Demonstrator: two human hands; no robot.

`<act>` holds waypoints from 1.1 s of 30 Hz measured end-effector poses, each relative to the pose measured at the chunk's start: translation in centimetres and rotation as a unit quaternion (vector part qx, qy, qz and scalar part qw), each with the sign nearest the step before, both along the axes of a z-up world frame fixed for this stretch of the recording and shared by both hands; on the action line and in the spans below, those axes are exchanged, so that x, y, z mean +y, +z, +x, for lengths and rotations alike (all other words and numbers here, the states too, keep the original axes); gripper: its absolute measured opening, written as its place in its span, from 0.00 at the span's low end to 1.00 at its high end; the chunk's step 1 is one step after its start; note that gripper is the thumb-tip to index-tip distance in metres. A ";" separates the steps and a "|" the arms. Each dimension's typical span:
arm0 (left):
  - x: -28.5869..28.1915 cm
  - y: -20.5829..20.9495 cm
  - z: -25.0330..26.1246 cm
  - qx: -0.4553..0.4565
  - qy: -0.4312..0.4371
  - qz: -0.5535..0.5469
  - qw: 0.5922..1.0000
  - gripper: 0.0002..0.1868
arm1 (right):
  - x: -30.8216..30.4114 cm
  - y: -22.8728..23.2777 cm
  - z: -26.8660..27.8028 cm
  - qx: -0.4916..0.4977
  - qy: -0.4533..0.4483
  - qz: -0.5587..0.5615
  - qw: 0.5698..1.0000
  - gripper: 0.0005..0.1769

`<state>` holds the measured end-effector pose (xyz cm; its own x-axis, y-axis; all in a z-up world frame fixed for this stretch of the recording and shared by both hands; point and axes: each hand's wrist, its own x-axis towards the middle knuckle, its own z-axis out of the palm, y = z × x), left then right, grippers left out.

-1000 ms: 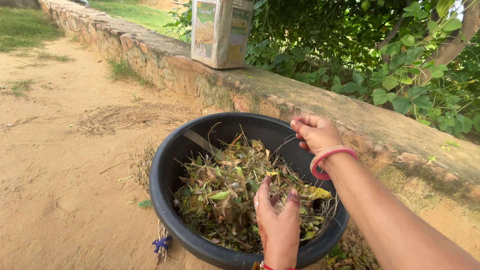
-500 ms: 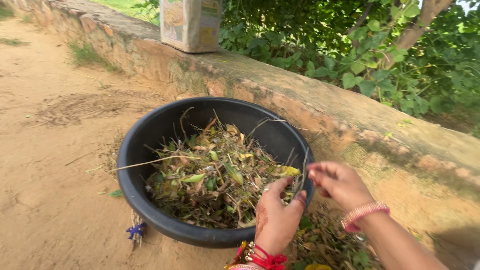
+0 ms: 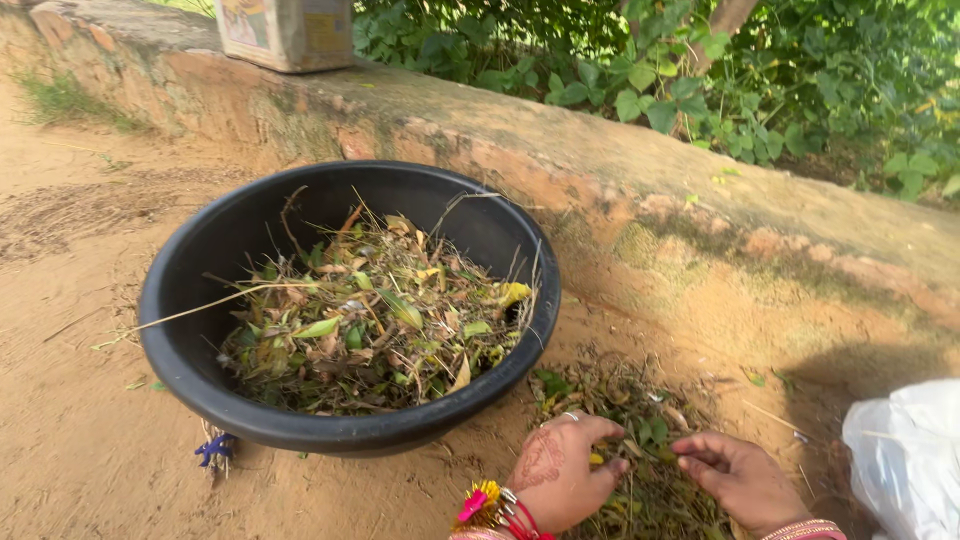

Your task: The person sorts through a pile of leaves, twigs, and garden debris on the ground by hand, picking up individual pieces and placing them into a black plastic tub.

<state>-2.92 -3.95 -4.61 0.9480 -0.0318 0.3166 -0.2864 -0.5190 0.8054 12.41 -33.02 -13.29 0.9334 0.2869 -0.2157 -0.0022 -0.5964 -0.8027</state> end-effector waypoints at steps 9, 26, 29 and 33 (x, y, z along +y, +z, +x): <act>-1.0 -1.5 0.6 0.063 -0.013 0.068 0.996 0.19 | 4.4 0.0 -6.4 -0.097 0.137 -0.241 0.956 0.12; -0.6 -2.7 0.8 0.114 -0.028 0.092 0.989 0.21 | 6.3 -1.8 -9.1 -0.129 0.278 -0.406 0.861 0.13; -0.7 -1.9 0.8 0.123 -0.023 0.092 0.988 0.21 | 5.0 1.2 -6.9 -0.148 0.223 -0.388 0.882 0.11; -0.6 -0.8 0.6 0.170 -0.032 0.096 0.980 0.21 | 3.1 3.4 -5.7 -0.062 0.104 -0.400 0.909 0.19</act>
